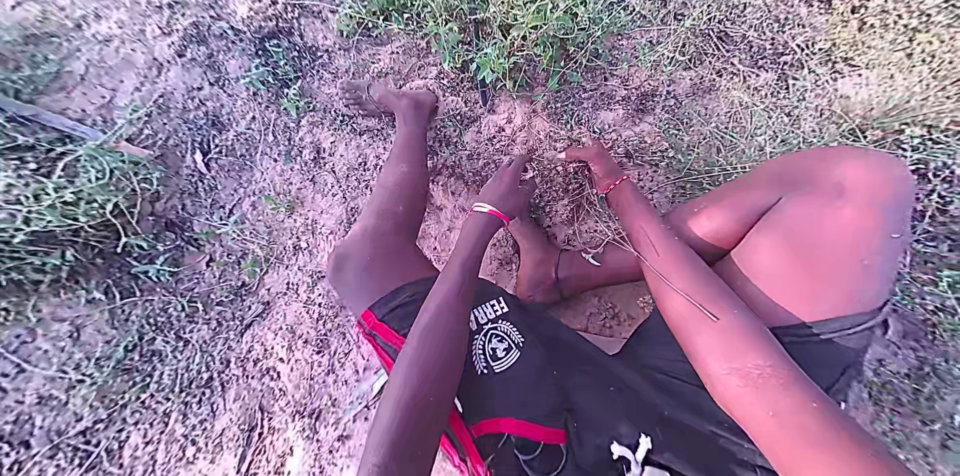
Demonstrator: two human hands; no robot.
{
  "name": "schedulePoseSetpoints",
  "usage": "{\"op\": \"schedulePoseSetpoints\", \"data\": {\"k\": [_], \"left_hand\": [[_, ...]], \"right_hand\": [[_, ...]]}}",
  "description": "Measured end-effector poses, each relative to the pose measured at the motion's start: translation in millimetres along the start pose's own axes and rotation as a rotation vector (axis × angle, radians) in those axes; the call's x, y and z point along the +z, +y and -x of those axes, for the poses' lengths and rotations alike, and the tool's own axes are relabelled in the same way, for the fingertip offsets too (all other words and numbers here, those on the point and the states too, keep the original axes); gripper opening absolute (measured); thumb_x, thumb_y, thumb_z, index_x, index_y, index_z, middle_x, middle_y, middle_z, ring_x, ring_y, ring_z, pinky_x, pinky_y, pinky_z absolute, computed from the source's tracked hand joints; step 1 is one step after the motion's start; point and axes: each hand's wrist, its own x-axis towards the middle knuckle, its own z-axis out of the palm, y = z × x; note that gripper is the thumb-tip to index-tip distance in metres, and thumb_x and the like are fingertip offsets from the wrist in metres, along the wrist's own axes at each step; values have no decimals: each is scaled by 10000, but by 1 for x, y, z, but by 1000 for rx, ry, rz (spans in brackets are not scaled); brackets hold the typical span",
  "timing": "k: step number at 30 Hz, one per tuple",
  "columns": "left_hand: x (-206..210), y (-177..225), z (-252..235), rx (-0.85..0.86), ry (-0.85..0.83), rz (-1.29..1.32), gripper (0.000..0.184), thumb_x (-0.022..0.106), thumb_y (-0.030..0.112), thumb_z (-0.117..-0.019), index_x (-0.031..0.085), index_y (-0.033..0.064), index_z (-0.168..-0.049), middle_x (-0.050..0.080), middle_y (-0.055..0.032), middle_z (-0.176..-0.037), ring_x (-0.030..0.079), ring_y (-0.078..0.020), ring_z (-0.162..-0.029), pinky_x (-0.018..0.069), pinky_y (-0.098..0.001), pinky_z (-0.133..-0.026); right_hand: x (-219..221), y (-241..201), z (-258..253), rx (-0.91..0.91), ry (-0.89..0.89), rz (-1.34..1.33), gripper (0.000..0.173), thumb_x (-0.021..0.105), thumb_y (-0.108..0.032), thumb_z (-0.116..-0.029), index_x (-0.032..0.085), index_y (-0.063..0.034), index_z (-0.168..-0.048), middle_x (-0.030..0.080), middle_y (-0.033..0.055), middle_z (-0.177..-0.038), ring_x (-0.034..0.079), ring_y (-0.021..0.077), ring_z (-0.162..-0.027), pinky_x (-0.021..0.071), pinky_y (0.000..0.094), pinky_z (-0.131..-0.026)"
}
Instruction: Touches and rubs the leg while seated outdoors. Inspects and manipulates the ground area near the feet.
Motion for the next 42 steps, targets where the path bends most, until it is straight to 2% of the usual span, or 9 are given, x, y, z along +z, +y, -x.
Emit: {"op": "schedulePoseSetpoints", "data": {"k": [3, 9, 16, 25, 28, 32, 38, 40, 42], "left_hand": [[6, 21, -2, -11, 33, 238, 405, 524, 153, -1070, 488, -16, -1436, 638, -243, -1286, 684, -341, -1052, 534, -506, -951], [25, 35, -14, -27, 277, 320, 275, 594, 100, -1024, 631, -37, -1260, 702, -231, -1125, 701, -335, -987, 549, -515, -908], [34, 37, -18, -56, 414, 441, 224, 580, 50, -1013, 648, -25, -1212, 714, -194, -1025, 692, -277, -860, 555, -468, -811], [41, 41, -34, -172, 438, 345, 274, 504, 86, -1051, 646, -36, -1251, 694, -253, -1108, 668, -392, -1051, 497, -561, -955], [49, 32, -37, -175, 453, 293, 270, 495, 150, -1068, 645, 0, -1235, 689, -258, -1076, 667, -437, -1003, 514, -620, -872], [46, 23, -39, -193, 386, 342, 323, 435, 208, -1097, 655, -26, -1138, 661, -259, -951, 649, -421, -886, 503, -609, -796], [48, 4, -39, -225, 302, 546, 475, 360, 356, -1121, 631, -13, -995, 522, -131, -734, 505, -242, -633, 453, -447, -622], [41, -2, -34, -205, 277, 571, 398, 397, 296, -1118, 636, -19, -1074, 578, -141, -792, 549, -232, -677, 486, -443, -679], [32, -18, -26, -163, 192, 628, 295, 435, 153, -1100, 582, -11, -1297, 666, -175, -982, 630, -225, -791, 534, -426, -770]], "right_hand": [[5, 1, 6, 37, -71, -97, 100, 596, -8, -930, 615, -32, -1025, 664, 22, -859, 637, 68, -766, 553, 268, -730], [7, -2, 6, -42, -47, -226, 179, 511, 2, -963, 626, -101, -872, 672, -39, -763, 642, 22, -702, 557, 215, -679], [0, -2, 15, -45, -55, -249, 125, 567, -109, -940, 662, -171, -888, 687, -80, -781, 641, -9, -673, 559, 195, -614], [-1, 1, 9, -4, -61, -230, 80, 628, -103, -936, 659, -111, -1009, 698, -19, -905, 662, 48, -817, 572, 262, -744], [-3, 7, 8, 3, -50, -148, 224, 702, -163, -891, 658, -103, -1102, 689, 0, -1010, 644, 63, -913, 549, 280, -813], [0, 6, 7, 12, -53, -163, 216, 652, -40, -931, 628, -30, -1146, 668, 45, -1049, 619, 84, -955, 522, 289, -876], [4, 7, 8, 42, -50, -147, 233, 674, -63, -916, 639, -63, -1147, 680, 21, -1036, 633, 65, -934, 536, 270, -846], [5, 5, 7, 44, -48, -136, 224, 671, -50, -917, 633, -62, -1138, 684, 21, -1012, 640, 67, -915, 542, 264, -831], [6, 7, 4, 58, -61, -116, 218, 659, -32, -933, 628, -42, -1149, 682, 41, -1006, 643, 80, -905, 542, 267, -832]]}}
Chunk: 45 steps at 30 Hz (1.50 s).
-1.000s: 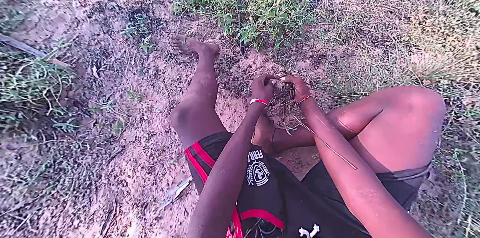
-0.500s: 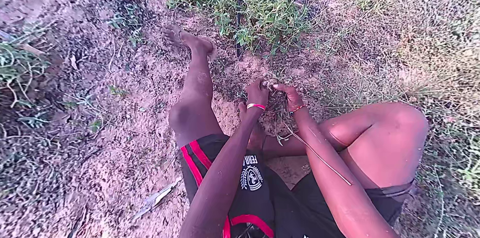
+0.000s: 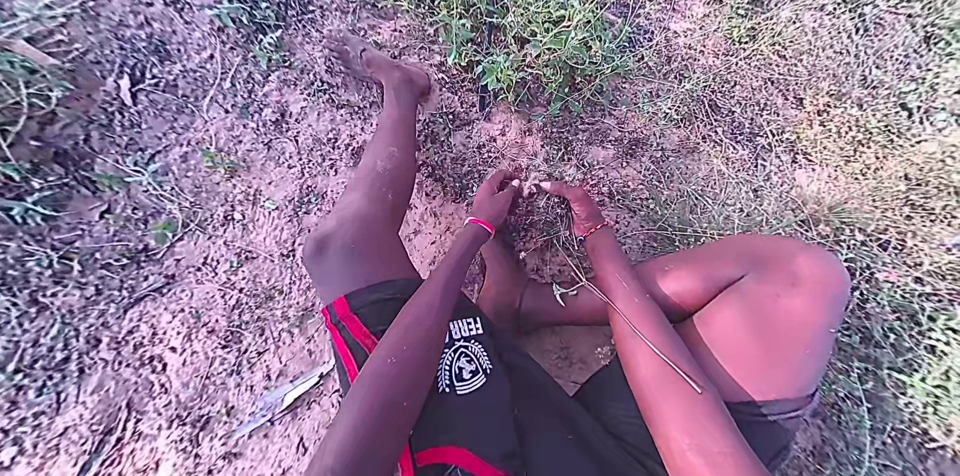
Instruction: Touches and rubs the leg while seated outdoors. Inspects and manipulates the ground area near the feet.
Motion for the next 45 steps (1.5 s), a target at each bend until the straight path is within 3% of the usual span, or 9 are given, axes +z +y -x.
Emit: {"op": "schedulePoseSetpoints", "data": {"k": [5, 10, 14, 18, 24, 28, 33, 39, 45], "left_hand": [[-25, -22, 2, 74, -261, 41, 443, 523, -20, -989, 496, 30, -1428, 636, -184, -1203, 660, -204, -928, 561, -380, -820], [-12, -16, -4, 101, -184, 94, 329, 559, 37, -1024, 539, -20, -1348, 652, -173, -1125, 683, -174, -870, 586, -363, -821], [-13, -15, -1, 60, -84, 71, 222, 512, 150, -1075, 632, 17, -1205, 670, -98, -941, 610, -111, -701, 533, -300, -662], [-19, -14, 1, 25, -47, 148, 260, 486, 194, -1083, 631, 29, -1221, 661, -94, -977, 619, -126, -747, 544, -327, -702], [-14, -2, 2, -100, -35, 417, 173, 513, 15, -1041, 532, -16, -1210, 655, -89, -879, 684, -147, -662, 610, -319, -643], [-15, -11, -4, -31, -117, 421, 434, 566, -105, -951, 464, -50, -1369, 659, -156, -1051, 684, -164, -795, 595, -329, -747], [-15, -6, 0, -21, -77, 228, 265, 632, -56, -950, 618, -82, -1213, 675, -139, -968, 647, -123, -729, 571, -295, -716], [-17, 2, 4, -64, -42, 105, 214, 547, 21, -1025, 645, -59, -1198, 653, -123, -879, 582, -121, -657, 526, -303, -656], [-13, 4, 9, -87, -21, 161, 235, 456, 91, -1084, 639, -42, -1020, 572, -42, -714, 531, -76, -561, 486, -232, -569]], "right_hand": [[2, 10, -8, 46, -63, 127, 344, 687, -59, -924, 595, -18, -1253, 666, 70, -1102, 624, 94, -978, 527, 289, -883], [0, 7, -10, 33, -42, 48, 166, 659, -37, -931, 650, -35, -1097, 688, 33, -974, 640, 68, -883, 541, 252, -814], [-1, 9, -13, 62, -49, 26, 183, 671, -77, -931, 645, -61, -1112, 685, 20, -961, 646, 64, -856, 553, 252, -777], [4, 6, -14, 60, -37, 25, 179, 660, -47, -937, 643, -43, -1115, 691, 33, -972, 654, 75, -870, 555, 249, -799], [1, 9, -14, 51, -36, 90, 219, 674, -51, -940, 635, -34, -1155, 679, 45, -1024, 637, 82, -918, 536, 262, -836], [2, 8, -11, 49, -65, 145, 241, 688, -56, -928, 636, -33, -1162, 683, 50, -1034, 634, 86, -931, 532, 279, -849], [4, 8, -9, 75, -70, 152, 213, 670, -57, -945, 636, -35, -1154, 686, 44, -1017, 640, 82, -913, 537, 271, -834], [3, 9, -11, 74, -83, 179, 206, 668, -61, -945, 634, -41, -1147, 683, 36, -1017, 636, 77, -920, 535, 269, -841], [5, 9, -10, 64, -90, 176, 235, 659, -25, -938, 626, -27, -1170, 686, 49, -1031, 641, 81, -930, 535, 263, -853]]}}
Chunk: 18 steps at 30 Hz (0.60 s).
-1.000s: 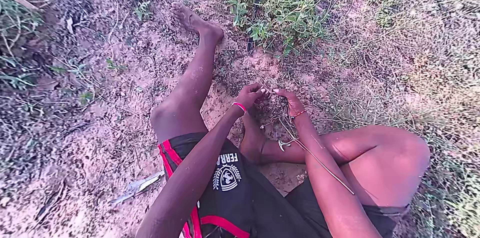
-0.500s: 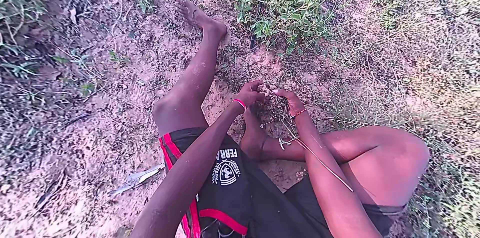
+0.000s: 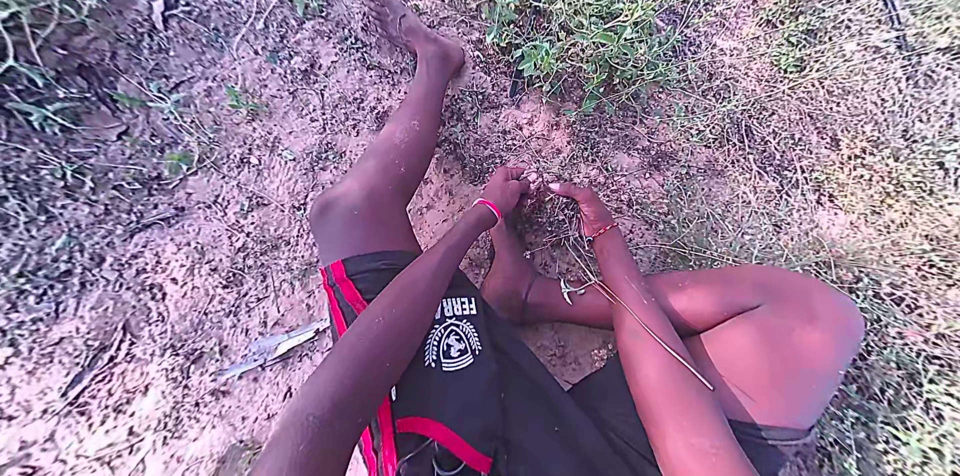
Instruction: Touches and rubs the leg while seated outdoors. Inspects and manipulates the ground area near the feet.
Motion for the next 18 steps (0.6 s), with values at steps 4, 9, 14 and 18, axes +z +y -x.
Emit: {"op": "schedulePoseSetpoints", "data": {"k": [4, 9, 14, 18], "left_hand": [[-1, 0, 4, 65, -21, -71, 294, 381, 82, -1106, 585, -30, -1284, 618, -125, -894, 587, -139, -686, 528, -311, -687], [-4, -2, -5, 79, -62, 27, 444, 410, -116, -1007, 452, -34, -1441, 649, -228, -1124, 692, -200, -820, 586, -359, -803], [-5, -6, -8, 84, -75, 109, 475, 443, -140, -976, 451, -56, -1444, 624, -237, -1215, 685, -187, -899, 572, -335, -850], [3, -12, 4, 124, -138, -40, 779, 538, -107, -921, 261, 108, -1617, 400, -184, -1585, 509, -300, -1354, 446, -479, -1081]], "right_hand": [[3, -2, 2, 3, 12, 21, 239, 651, -30, -950, 616, -16, -1187, 677, 54, -1037, 634, 77, -930, 529, 264, -856], [1, -1, -1, -17, 0, 19, 191, 633, -30, -963, 620, -17, -1153, 675, 44, -1002, 634, 73, -908, 527, 258, -847], [5, 0, -2, -19, 35, 29, 213, 633, -57, -978, 630, 2, -1182, 671, 67, -1091, 616, 84, -985, 504, 267, -896], [7, 3, -3, 16, 82, -121, 262, 609, -129, -1014, 602, -30, -1257, 654, 64, -1168, 611, 90, -1039, 511, 273, -914]]}}
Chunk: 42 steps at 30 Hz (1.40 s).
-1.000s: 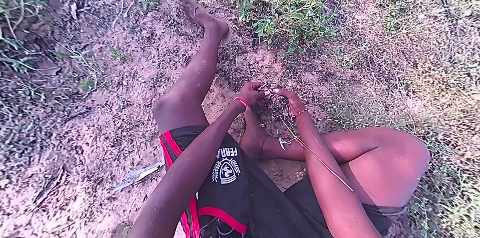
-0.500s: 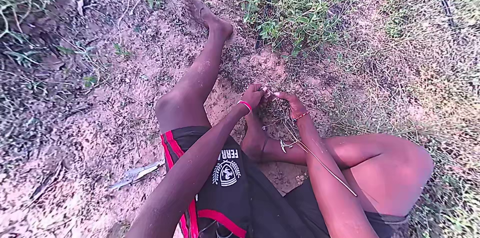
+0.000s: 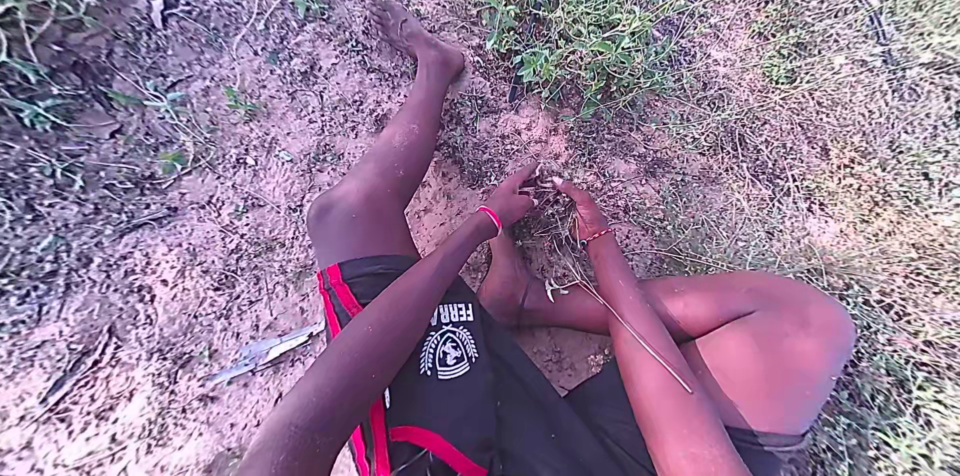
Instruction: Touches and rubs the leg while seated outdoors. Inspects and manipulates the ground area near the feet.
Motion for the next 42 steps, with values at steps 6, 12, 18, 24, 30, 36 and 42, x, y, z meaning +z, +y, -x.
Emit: {"op": "schedulePoseSetpoints", "data": {"k": [6, 12, 18, 24, 30, 36, 42], "left_hand": [[16, 26, 4, -63, -262, -403, 820, 531, 8, -940, 133, 114, -1648, 75, -106, -1724, 69, -287, -1588, 46, -678, -1211], [5, 20, -2, 64, -41, 200, 835, 459, -156, -901, 100, 92, -1613, 517, -188, -1490, 615, -193, -1249, 498, -347, -1030], [-7, 16, -4, 171, 73, -108, 403, 517, 0, -999, 528, 3, -1402, 653, -185, -1239, 664, -222, -966, 538, -400, -871], [1, 21, 2, 245, 51, -361, 325, 600, 106, -1024, 629, -5, -1328, 636, -228, -1249, 661, -308, -1027, 535, -445, -927], [0, 17, 2, 263, 98, -467, 212, 598, 77, -1010, 722, -19, -1153, 687, -210, -1131, 666, -339, -1050, 512, -503, -967], [0, 17, 3, 248, 112, -507, 273, 480, 48, -1048, 700, -25, -1191, 696, -217, -1178, 669, -350, -1117, 491, -526, -1015], [3, 21, 5, 172, 88, -567, 265, 487, 99, -1058, 658, -41, -1204, 696, -237, -1106, 679, -386, -1054, 517, -568, -945]], "right_hand": [[-2, 0, -3, -37, -41, -67, 353, 562, -76, -1020, 495, -5, -1359, 661, 85, -1128, 646, 79, -981, 553, 263, -872], [-3, -9, 9, -183, 89, -81, 145, 487, -61, -1025, 622, -49, -1078, 660, 0, -952, 627, 28, -876, 540, 220, -807], [-8, -6, 7, -236, 70, -122, 186, 454, -75, -1036, 639, -61, -1022, 680, -16, -914, 647, 25, -854, 552, 221, -798], [-5, -6, 16, -169, -29, -79, 158, 475, -33, -1039, 614, -23, -1112, 706, 12, -934, 679, 41, -861, 578, 228, -812], [-2, -5, 20, -121, -75, -82, 165, 504, 23, -987, 626, -32, -1083, 714, 18, -902, 686, 47, -830, 586, 223, -795], [-2, -4, 20, -127, -54, -38, 211, 537, 21, -962, 594, -27, -1159, 703, 23, -944, 681, 49, -853, 581, 228, -807], [-7, 4, 11, -100, -103, -9, 167, 555, -27, -949, 602, -47, -1108, 691, 8, -893, 671, 45, -814, 581, 228, -782]]}}
